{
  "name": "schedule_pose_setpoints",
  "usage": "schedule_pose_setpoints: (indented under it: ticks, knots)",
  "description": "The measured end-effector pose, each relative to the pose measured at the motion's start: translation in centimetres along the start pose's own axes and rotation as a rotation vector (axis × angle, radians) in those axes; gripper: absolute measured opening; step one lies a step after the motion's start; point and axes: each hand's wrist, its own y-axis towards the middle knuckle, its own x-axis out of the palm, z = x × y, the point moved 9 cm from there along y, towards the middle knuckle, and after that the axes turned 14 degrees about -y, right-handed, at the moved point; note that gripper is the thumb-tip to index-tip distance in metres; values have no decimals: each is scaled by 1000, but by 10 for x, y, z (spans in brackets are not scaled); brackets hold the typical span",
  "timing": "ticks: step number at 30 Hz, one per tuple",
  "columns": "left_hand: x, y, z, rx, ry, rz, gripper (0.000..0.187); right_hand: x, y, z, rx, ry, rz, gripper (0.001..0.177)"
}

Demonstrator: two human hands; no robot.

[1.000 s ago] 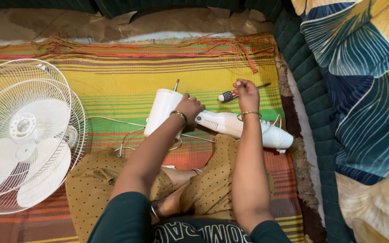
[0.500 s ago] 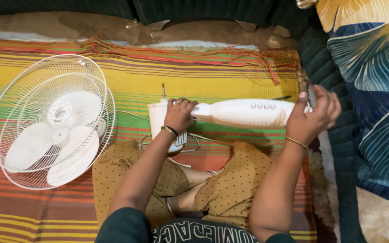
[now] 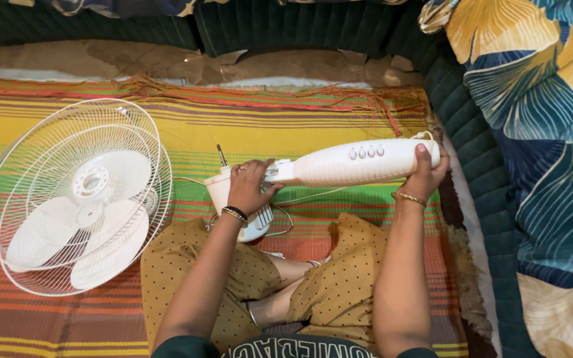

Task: The person assembles a white table fan by attaching the front grille, fan blades, and rear grille to the motor housing. They use a screwdriver to secure the components and connect the power cord.

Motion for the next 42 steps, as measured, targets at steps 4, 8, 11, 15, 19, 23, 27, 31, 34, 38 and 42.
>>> schedule_pose_setpoints:
  ticks: [4, 8, 11, 15, 19, 23, 27, 31, 34, 38, 42]
  knots:
    - [-9, -6, -36, -63, -128, 206, 79, -3, 4, 5, -57, -32, 9, 46]
    - [-27, -47, -162, -441, -301, 609, 78, -8, 4, 11, -30, -68, 62, 44]
    - [4, -57, -271, -782, -901, 617, 79, -12, 2, 13, 11, -67, 97, 44]
    - [62, -42, -287, -1019, -1298, 236, 77, -11, 1, 11, 1, -82, 99, 44]
    - [66, -27, -258, -1027, -1209, -35, 64, -17, 1, 19, 45, -75, 129, 44]
    - [64, -23, -243, -1044, -1176, -67, 53, -27, 11, 30, 70, -99, 166, 41]
    - [60, -23, -240, -1015, -1080, -153, 48, -26, 13, 29, 72, -54, 157, 40]
    - [74, -13, -257, -974, -991, -274, 57, -15, 15, 22, 39, 7, 66, 39]
    - [85, -6, -270, -980, -804, -294, 56, -7, 17, 22, 19, 44, 10, 39]
    - [86, 8, -277, -912, -563, -298, 47, -10, 21, 27, 22, -6, 27, 39]
    - [67, 14, -256, -914, -438, -274, 41, -12, 21, 32, 73, -43, 49, 40]
